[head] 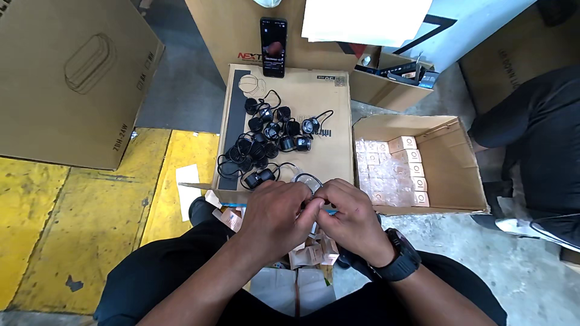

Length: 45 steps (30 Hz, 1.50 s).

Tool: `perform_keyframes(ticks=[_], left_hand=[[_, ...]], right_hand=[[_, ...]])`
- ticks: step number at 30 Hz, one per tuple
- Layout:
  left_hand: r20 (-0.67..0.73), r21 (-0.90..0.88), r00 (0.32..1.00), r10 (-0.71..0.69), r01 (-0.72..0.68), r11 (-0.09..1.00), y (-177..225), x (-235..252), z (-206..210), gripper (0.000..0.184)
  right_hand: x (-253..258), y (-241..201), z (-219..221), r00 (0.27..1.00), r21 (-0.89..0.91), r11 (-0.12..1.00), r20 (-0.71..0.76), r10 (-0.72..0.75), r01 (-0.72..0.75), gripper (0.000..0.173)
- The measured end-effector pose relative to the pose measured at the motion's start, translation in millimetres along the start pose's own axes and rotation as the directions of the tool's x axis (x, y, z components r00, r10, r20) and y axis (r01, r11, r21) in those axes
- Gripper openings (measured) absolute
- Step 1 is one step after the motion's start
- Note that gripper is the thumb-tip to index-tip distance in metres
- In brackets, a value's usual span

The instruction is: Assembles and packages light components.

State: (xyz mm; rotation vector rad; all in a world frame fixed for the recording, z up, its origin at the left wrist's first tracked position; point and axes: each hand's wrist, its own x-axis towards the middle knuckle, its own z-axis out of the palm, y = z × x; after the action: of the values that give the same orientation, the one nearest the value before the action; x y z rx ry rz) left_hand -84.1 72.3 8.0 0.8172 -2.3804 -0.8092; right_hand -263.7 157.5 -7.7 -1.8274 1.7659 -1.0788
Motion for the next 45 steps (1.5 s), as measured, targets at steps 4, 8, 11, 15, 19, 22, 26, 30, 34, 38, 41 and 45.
perform_keyframes(ticks=[4,8,11,15,19,22,26,30,34,38,41,45], left_hand=[[0.001,0.003,1.0,0.003,-0.003,1.0,-0.3,0.0,0.2,0.03],[0.0,0.008,1.0,0.004,-0.004,1.0,-0.3,0.0,-0.1,0.03],[-0.004,0.002,1.0,0.004,-0.004,1.0,-0.2,0.1,-0.1,0.03],[-0.005,0.001,1.0,0.003,-0.003,1.0,-0.2,-0.2,-0.1,0.029],[-0.004,0.002,1.0,0.006,-0.006,1.0,-0.3,-0.1,-0.1,0.029],[-0.003,0.002,1.0,0.007,-0.007,1.0,-0.7,-0.1,0.1,0.029],[-0.004,0.002,1.0,0.007,-0.007,1.0,-0.8,-0.3,0.1,0.03],[-0.001,0.002,1.0,0.003,-0.003,1.0,-0.2,0.1,-0.3,0.03],[-0.002,0.0,1.0,0.005,-0.005,1.0,-0.2,0.0,-0.4,0.03],[-0.005,-0.001,1.0,0.008,-0.008,1.0,-0.3,-0.1,-0.4,0.03],[-0.002,0.006,1.0,0.009,-0.009,1.0,-0.4,-0.2,-0.3,0.03],[-0.001,0.008,1.0,0.009,-0.009,1.0,-0.5,-0.3,-0.3,0.03]], right_hand=[[0.0,-0.1,0.2,1.0,0.0,1.0,-0.004,0.003,-0.003,0.014],[0.3,-0.3,0.1,1.0,0.0,1.0,-0.005,0.002,-0.002,0.013],[0.5,-0.5,0.2,1.0,0.001,1.0,-0.006,0.002,-0.002,0.013],[0.0,-0.4,0.5,1.0,-0.002,1.0,-0.004,0.002,-0.002,0.014],[0.0,-0.4,0.2,1.0,-0.001,1.0,0.001,0.002,-0.002,0.014],[0.3,-0.7,0.1,1.0,-0.009,1.0,0.001,0.003,-0.003,0.014],[-0.1,-0.4,0.3,1.0,-0.01,1.0,0.002,0.003,-0.003,0.013],[0.1,0.4,-0.1,1.0,0.0,1.0,0.0,-0.005,0.005,0.013],[0.0,-0.1,0.1,1.0,-0.005,1.0,0.001,0.003,-0.003,0.013],[-0.1,-0.2,-0.1,1.0,-0.008,1.0,0.002,-0.001,0.002,0.014],[-0.1,-0.1,0.0,1.0,-0.007,1.0,0.0,0.0,0.0,0.014],[0.0,-0.5,0.3,1.0,-0.003,1.0,0.001,0.003,-0.003,0.014]])
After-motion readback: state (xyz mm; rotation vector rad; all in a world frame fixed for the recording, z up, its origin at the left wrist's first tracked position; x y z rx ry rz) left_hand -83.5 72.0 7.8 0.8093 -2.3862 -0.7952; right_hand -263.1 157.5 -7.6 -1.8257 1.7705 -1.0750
